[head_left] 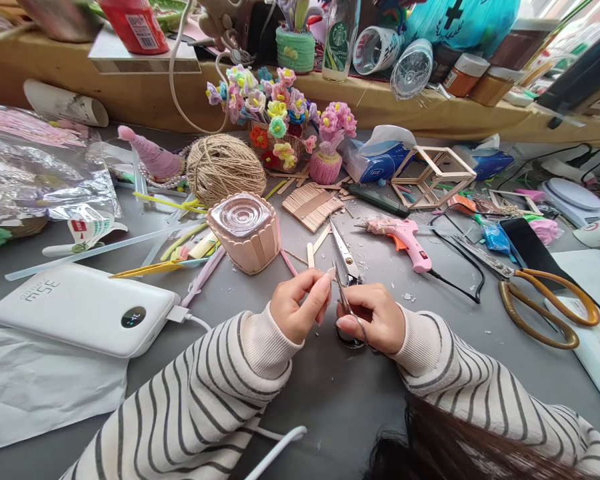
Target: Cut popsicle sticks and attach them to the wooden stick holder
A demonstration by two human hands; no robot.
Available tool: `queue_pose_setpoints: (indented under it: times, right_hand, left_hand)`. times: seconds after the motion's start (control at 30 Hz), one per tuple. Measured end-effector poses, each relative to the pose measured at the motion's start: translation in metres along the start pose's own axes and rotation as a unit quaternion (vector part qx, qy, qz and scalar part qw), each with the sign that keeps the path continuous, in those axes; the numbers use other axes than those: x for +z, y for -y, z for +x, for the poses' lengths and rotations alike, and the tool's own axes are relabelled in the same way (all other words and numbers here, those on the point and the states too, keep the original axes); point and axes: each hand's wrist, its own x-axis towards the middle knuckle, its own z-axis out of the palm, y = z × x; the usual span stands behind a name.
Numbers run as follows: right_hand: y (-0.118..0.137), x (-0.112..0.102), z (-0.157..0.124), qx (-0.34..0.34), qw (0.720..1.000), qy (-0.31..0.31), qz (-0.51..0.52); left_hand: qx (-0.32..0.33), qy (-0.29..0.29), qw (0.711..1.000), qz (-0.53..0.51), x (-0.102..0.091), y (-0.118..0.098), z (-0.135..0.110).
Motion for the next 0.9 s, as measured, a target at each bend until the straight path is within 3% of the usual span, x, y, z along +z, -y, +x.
queue_pose_setpoints:
  times: [0.33, 0.7, 0.9]
  right_hand:
    - [0.0003, -0.0010, 0.0011, 0.010, 1.000, 0.012, 0.004]
    - [0.0007, 0.0020, 0.0030, -0.001, 0.996, -0.082, -0.034]
    - [0.0015, 0.0016, 0.0052, -0.010, 0.994, -0.100, -0.051]
  left_hand:
    - [-0.008, 0.050, 0.998, 0.026, -0.0066, 0.0019, 0.0018]
    - [-0.019, 0.049, 0.998, 0.016, -0.0058, 0.0025, 0.0037]
    - [-0.017, 0.047, 0.998, -0.025, -0.0027, 0.0073, 0.0030]
